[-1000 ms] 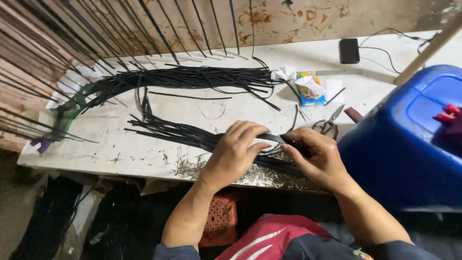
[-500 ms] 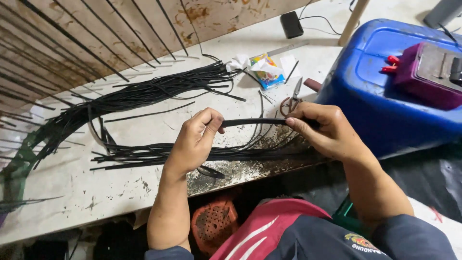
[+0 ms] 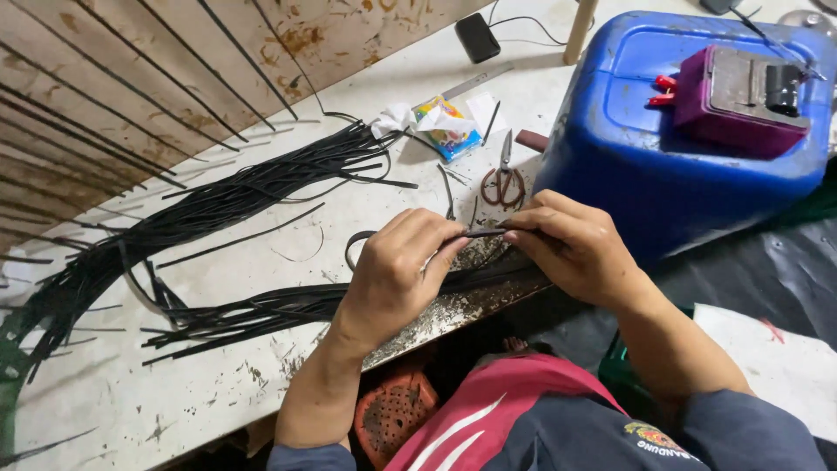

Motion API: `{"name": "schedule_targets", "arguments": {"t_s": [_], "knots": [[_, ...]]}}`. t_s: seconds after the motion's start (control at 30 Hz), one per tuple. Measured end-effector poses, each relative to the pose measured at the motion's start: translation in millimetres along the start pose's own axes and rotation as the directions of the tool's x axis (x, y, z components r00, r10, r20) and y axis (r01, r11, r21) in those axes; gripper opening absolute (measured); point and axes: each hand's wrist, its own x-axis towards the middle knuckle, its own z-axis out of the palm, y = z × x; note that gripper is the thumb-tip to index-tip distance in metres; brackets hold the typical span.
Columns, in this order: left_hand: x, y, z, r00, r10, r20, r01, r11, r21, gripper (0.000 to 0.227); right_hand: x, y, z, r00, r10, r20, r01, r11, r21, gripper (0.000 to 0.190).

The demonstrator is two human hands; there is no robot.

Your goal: The person handles black cables, straightens them, and hangs them on a wall rack using colorful clips. They also use a small device on a blue container to process the cables before hanging them.

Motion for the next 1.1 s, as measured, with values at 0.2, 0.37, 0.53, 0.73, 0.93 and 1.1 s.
{"name": "schedule_targets", "arguments": {"t_s": [0.2, 0.37, 0.53, 0.73, 0.93, 1.1], "knots": [[16, 3, 10, 0.982, 0.180, -0.062, -0.174, 0.981, 0.087, 0.007, -14, -6, -23, 0.991, -0.052, -0.122, 0.026, 0.978, -0.207, 0.013], [44, -1, 28, 0.965, 0.255, -0.062, -0.253, 0.966, 0.049, 0.008, -23, 0, -59, 0.981, -0.042, -0.187, -0.013, 0.959, -0.284, 0.014], [100, 16, 34, 0.991, 0.120, 0.066, -0.085, 0.919, -0.385, 0.008, -10, 2, -103, 0.978, 0.112, -0.176, -0.096, 0.991, 0.098, 0.017], [152, 3, 67, 0.985, 0.112, 0.132, -0.038, 0.884, -0.467, 0.009, 5, 21, -160, 0.960, 0.246, -0.131, -0.233, 0.967, 0.107, 0.016], [196, 7, 96, 0.967, 0.220, 0.124, -0.179, 0.944, -0.276, 0.009, 20, 36, -213, 0.985, 0.173, -0.015, -0.174, 0.976, -0.131, 0.015], [221, 2, 124, 0.949, 0.288, 0.129, -0.263, 0.948, -0.180, 0.008, 12, 66, -245, 0.988, 0.139, 0.069, -0.103, 0.921, -0.375, 0.014]]}}
